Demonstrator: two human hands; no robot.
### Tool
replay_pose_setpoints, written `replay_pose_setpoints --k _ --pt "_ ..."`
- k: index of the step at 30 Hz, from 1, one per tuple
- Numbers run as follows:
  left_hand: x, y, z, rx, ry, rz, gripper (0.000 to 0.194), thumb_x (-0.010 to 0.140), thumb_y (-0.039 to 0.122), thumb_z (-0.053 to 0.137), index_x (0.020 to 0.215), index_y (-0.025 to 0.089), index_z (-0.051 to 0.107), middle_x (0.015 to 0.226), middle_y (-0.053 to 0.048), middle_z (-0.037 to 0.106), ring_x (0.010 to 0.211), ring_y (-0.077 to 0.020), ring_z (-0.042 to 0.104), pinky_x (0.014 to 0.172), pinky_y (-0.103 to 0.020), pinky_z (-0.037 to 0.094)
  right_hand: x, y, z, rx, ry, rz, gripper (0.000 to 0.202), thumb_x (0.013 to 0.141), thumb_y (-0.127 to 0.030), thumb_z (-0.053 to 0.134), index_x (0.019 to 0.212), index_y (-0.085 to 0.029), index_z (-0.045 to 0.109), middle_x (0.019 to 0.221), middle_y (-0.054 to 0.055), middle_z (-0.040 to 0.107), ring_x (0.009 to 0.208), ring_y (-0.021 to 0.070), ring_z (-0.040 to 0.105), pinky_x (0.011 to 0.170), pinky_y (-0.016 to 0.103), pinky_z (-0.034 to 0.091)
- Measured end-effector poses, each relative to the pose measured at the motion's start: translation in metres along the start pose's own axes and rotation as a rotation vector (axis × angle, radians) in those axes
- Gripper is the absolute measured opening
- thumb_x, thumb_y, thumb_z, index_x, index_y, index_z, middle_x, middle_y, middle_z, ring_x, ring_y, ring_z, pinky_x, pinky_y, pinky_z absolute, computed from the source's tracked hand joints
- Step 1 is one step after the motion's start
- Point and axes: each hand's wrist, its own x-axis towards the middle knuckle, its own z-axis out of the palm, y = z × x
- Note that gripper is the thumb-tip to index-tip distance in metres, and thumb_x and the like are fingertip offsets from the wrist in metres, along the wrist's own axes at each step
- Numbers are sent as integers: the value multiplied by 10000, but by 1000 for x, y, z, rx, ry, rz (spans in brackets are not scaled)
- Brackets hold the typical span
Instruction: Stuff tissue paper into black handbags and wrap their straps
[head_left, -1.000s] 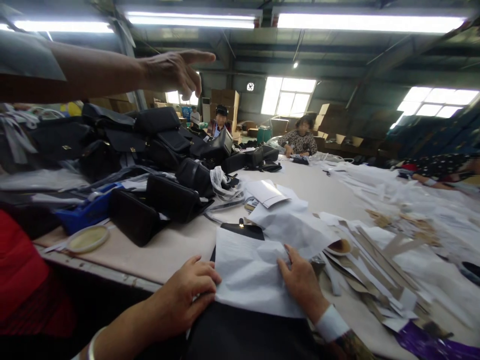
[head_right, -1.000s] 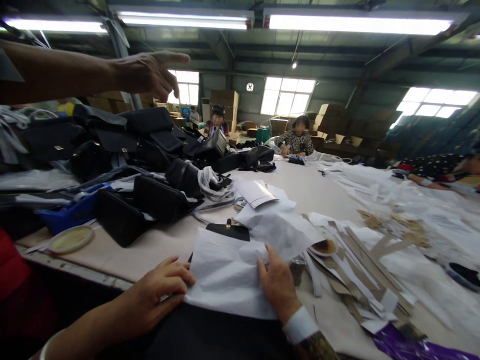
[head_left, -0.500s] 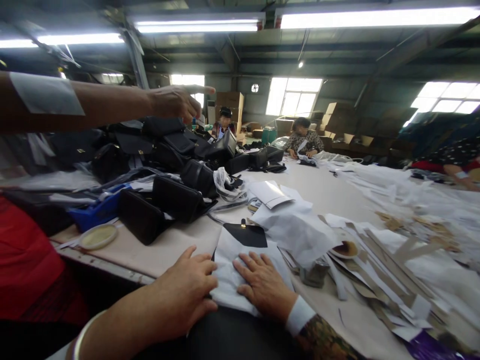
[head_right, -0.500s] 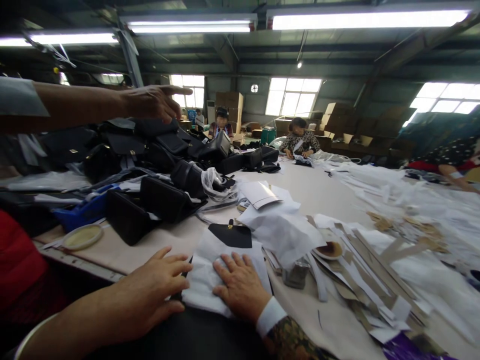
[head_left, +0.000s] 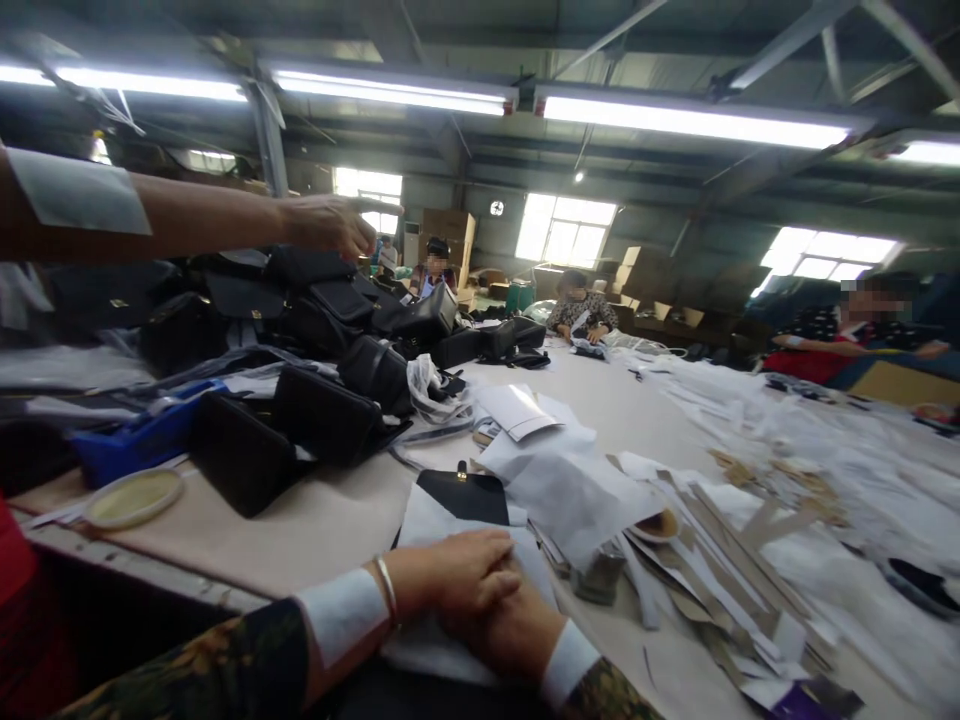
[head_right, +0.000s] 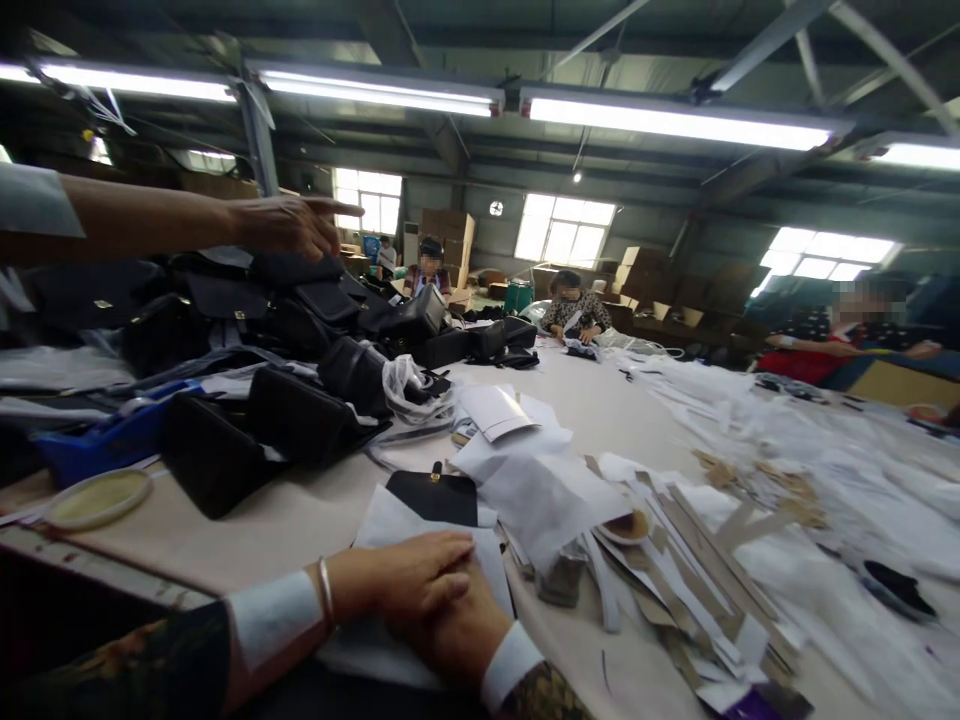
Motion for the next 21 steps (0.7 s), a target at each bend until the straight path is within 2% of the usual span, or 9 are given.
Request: replay_pose_setpoints --k 2,5,8,12,14,16,19,21 --pt "-8 -19 9 -80 66 25 501 983 396 422 1376 110 545 1450 -196 562 1345 -325 528 1145 -471 413 2 3 -10 61 0 -10 467 946 -362 560 1388 -219 591 1436 95 592 1302 282 526 1158 437 350" --pt "-17 -31 15 -210 134 58 497 1018 354 333 1417 117 512 1477 -161 548 1378 -263 500 1194 -421 353 -2 11 -33 91 -77 55 342 972 -342 558 1276 -226 665 1328 73 664 1289 238 539 1174 423 314" --pt "-15 -35 20 -247 98 125 513 1008 366 420 1475 155 459 1528 -130 500 1408 -242 465 1207 -383 327 -15 28 -52 -11 -174 154 326 1011 -346 503 1266 -236 675 1298 86 673 1283 252 540 1140 472 333" --pt "-14 -38 27 -81 -5 116 668 952 453 551 1516 119 420 1590 -201 387 1462 -332 381 1217 -452 287 -37 46 -71 -121 -196 217 373 980 -298 537 1332 -224 637 1390 107 624 1278 278 565 1095 483 404" --pt "-15 -37 28 9 -48 111 762 915 534 590 1526 115 412 1608 -230 335 1476 -382 339 1214 -501 268 -47 53 -84 -141 -142 255 365 964 -283 547 1305 -218 659 1389 108 629 1261 276 589 1080 465 441" --pt "-17 -35 27 51 -69 104 846 875 598 622 1539 126 395 1620 -237 303 1482 -404 318 1212 -527 252 -54 60 -101 -132 -25 313 348 960 -290 538 1263 -201 686 1343 108 661 1225 262 622 1064 432 478" --pt "-18 -34 22 53 -100 92 910 839 626 662 1551 136 376 1630 -230 281 1490 -402 301 1219 -519 238 -60 68 -132 -117 196 412 345 949 -347 537 1178 -167 723 1223 122 721 1113 266 687 1020 432 526" --pt "-17 -36 19 24 -112 90 895 847 602 668 1555 141 370 1635 -219 279 1494 -387 301 1222 -493 245 -62 66 -146 -83 258 454 338 943 -377 544 1121 -169 742 1144 116 749 1044 271 711 970 439 553"
